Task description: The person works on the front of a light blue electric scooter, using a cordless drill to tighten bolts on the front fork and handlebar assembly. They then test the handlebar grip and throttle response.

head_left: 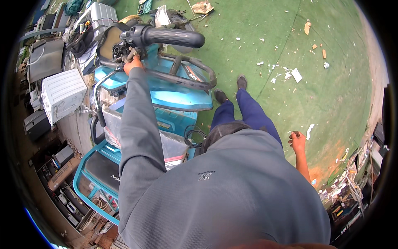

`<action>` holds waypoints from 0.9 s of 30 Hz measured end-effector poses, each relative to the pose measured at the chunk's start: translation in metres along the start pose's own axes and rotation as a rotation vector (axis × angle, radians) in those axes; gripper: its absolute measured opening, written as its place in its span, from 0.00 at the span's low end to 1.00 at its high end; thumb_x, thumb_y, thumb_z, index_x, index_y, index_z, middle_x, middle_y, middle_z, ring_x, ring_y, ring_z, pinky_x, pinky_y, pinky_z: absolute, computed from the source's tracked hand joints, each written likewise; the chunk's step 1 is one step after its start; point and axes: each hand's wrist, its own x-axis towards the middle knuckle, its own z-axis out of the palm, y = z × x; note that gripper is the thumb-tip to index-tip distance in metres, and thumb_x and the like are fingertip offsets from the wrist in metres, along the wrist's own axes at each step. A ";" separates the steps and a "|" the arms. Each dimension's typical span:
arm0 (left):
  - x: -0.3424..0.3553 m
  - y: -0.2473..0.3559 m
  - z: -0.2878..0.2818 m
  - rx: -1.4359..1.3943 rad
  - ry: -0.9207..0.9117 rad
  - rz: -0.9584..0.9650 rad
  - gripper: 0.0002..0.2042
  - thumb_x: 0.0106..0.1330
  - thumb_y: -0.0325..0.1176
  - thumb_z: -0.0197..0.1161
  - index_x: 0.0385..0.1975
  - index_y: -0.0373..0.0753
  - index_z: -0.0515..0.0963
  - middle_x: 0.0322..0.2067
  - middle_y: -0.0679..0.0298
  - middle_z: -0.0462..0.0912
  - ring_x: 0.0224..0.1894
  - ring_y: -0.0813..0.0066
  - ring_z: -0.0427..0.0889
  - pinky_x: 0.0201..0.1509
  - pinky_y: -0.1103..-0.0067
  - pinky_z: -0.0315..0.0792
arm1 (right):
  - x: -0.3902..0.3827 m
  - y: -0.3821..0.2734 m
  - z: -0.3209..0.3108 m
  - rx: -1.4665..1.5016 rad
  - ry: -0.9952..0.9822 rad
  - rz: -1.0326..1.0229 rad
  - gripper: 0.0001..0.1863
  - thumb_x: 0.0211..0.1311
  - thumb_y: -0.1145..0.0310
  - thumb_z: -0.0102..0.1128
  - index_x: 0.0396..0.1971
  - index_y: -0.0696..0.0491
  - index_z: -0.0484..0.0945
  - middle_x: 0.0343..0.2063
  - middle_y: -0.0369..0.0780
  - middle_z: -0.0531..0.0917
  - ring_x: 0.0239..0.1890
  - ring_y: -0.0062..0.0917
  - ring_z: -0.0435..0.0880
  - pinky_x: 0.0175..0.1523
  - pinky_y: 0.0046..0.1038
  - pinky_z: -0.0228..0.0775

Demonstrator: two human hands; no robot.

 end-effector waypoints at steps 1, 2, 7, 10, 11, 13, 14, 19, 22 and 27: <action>0.018 -0.008 -0.009 0.220 0.059 0.220 0.16 0.55 0.40 0.73 0.35 0.33 0.83 0.29 0.56 0.85 0.27 0.62 0.84 0.30 0.68 0.77 | 0.002 -0.003 0.005 0.002 -0.018 -0.006 0.13 0.67 0.62 0.59 0.41 0.56 0.80 0.28 0.39 0.84 0.21 0.22 0.82 0.20 0.25 0.67; 0.023 -0.010 -0.012 0.439 0.105 0.436 0.15 0.56 0.39 0.74 0.35 0.33 0.83 0.27 0.58 0.84 0.23 0.65 0.82 0.24 0.69 0.76 | 0.003 -0.004 0.006 0.003 -0.024 -0.007 0.13 0.67 0.62 0.59 0.41 0.56 0.80 0.28 0.39 0.84 0.21 0.22 0.82 0.20 0.25 0.68; -0.007 0.004 0.003 -0.046 0.031 -0.017 0.16 0.56 0.38 0.73 0.35 0.30 0.83 0.31 0.54 0.86 0.31 0.60 0.85 0.36 0.68 0.78 | 0.001 -0.004 0.001 -0.010 -0.005 0.002 0.13 0.67 0.63 0.59 0.42 0.57 0.79 0.29 0.39 0.84 0.20 0.21 0.81 0.20 0.24 0.68; -0.009 0.005 0.001 -0.040 0.026 -0.036 0.16 0.56 0.39 0.73 0.34 0.30 0.83 0.31 0.54 0.86 0.32 0.60 0.85 0.37 0.68 0.78 | 0.000 -0.010 -0.001 -0.011 -0.004 0.006 0.13 0.68 0.63 0.59 0.42 0.57 0.79 0.29 0.39 0.84 0.20 0.21 0.81 0.20 0.24 0.68; -0.005 0.000 -0.003 0.157 0.059 0.209 0.16 0.57 0.39 0.73 0.34 0.31 0.82 0.29 0.56 0.85 0.28 0.62 0.84 0.31 0.68 0.78 | 0.000 -0.013 0.000 -0.011 -0.007 0.012 0.13 0.68 0.63 0.59 0.42 0.57 0.79 0.29 0.39 0.84 0.20 0.21 0.81 0.20 0.24 0.68; 0.012 -0.017 -0.012 0.315 0.114 0.477 0.16 0.57 0.40 0.74 0.33 0.32 0.82 0.27 0.59 0.84 0.24 0.66 0.82 0.25 0.69 0.78 | 0.003 -0.014 0.004 -0.011 -0.025 0.013 0.13 0.68 0.63 0.59 0.42 0.57 0.79 0.29 0.39 0.84 0.20 0.21 0.81 0.20 0.24 0.68; 0.016 -0.019 -0.012 0.269 0.129 0.502 0.16 0.57 0.39 0.75 0.33 0.32 0.82 0.27 0.59 0.84 0.24 0.67 0.82 0.25 0.70 0.78 | 0.005 -0.014 0.005 -0.009 -0.031 0.010 0.13 0.68 0.63 0.59 0.42 0.57 0.79 0.29 0.39 0.84 0.20 0.22 0.82 0.20 0.24 0.68; 0.005 -0.008 0.007 -0.294 -0.040 -0.287 0.14 0.56 0.36 0.75 0.39 0.37 0.86 0.30 0.61 0.86 0.27 0.68 0.82 0.33 0.69 0.78 | 0.007 -0.010 -0.004 -0.022 -0.012 -0.007 0.12 0.68 0.63 0.59 0.41 0.57 0.79 0.29 0.39 0.84 0.21 0.22 0.82 0.20 0.24 0.68; 0.017 -0.023 -0.006 0.175 0.046 0.548 0.13 0.58 0.36 0.73 0.35 0.33 0.82 0.28 0.60 0.84 0.25 0.67 0.82 0.27 0.70 0.78 | 0.010 -0.016 -0.001 -0.025 -0.024 -0.012 0.12 0.68 0.63 0.58 0.41 0.57 0.79 0.29 0.39 0.84 0.21 0.21 0.82 0.20 0.24 0.68; 0.005 -0.002 0.002 -0.112 -0.033 -0.143 0.14 0.57 0.36 0.73 0.37 0.33 0.83 0.31 0.58 0.86 0.31 0.65 0.84 0.36 0.69 0.78 | 0.016 -0.017 -0.006 -0.025 -0.019 -0.013 0.12 0.68 0.63 0.58 0.42 0.57 0.79 0.30 0.39 0.85 0.21 0.21 0.82 0.21 0.24 0.69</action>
